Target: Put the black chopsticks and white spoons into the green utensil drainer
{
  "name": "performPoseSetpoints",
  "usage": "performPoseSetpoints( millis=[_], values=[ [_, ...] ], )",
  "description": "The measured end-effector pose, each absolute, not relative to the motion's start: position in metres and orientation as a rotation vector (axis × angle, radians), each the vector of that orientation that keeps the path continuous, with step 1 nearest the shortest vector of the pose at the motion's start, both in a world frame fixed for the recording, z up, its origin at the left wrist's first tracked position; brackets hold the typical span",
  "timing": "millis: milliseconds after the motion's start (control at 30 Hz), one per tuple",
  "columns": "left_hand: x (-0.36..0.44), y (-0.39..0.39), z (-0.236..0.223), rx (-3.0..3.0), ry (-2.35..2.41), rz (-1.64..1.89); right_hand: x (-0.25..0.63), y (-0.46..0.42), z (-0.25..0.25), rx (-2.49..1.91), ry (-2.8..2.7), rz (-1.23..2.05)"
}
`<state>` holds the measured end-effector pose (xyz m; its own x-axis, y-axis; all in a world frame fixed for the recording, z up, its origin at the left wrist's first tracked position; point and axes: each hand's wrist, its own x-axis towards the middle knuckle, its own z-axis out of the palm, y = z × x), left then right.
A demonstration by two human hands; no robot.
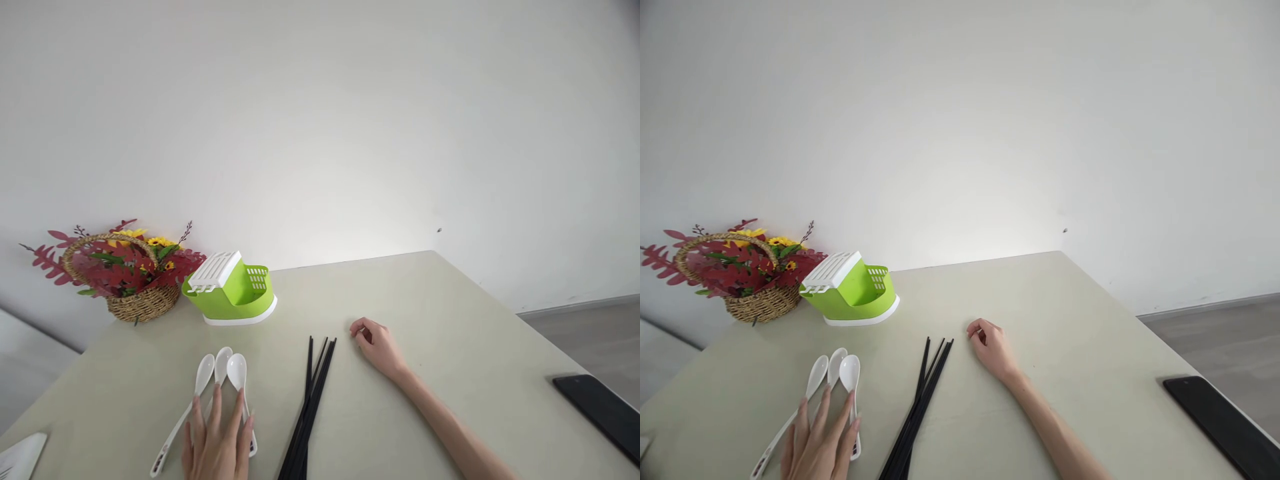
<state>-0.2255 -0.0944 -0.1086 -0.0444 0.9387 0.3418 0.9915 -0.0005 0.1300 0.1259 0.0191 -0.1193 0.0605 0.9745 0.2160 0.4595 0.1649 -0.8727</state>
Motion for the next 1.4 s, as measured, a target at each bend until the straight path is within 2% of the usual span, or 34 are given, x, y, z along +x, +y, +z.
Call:
performPoseSetpoints(
  millis=[333, 600, 933, 1400],
  values=[
    [-0.279, -0.076, -0.097, -2.039, -2.145, -0.512, 0.126, 0.02, -0.12, -1.43, -1.546, 0.725],
    [-0.276, -0.074, -0.079, -1.87, -2.308, -0.557, 0.126, 0.019, -0.117, -1.434, -1.543, 0.741],
    [-0.281, -0.067, -0.072, -1.739, -2.482, -0.454, 0.126, 0.02, -0.119, -1.437, -1.539, 0.739],
    [-0.267, -0.069, -0.083, -2.009, -2.073, -0.581, 0.128, 0.02, -0.121, -1.431, -1.509, 0.756]
  ],
)
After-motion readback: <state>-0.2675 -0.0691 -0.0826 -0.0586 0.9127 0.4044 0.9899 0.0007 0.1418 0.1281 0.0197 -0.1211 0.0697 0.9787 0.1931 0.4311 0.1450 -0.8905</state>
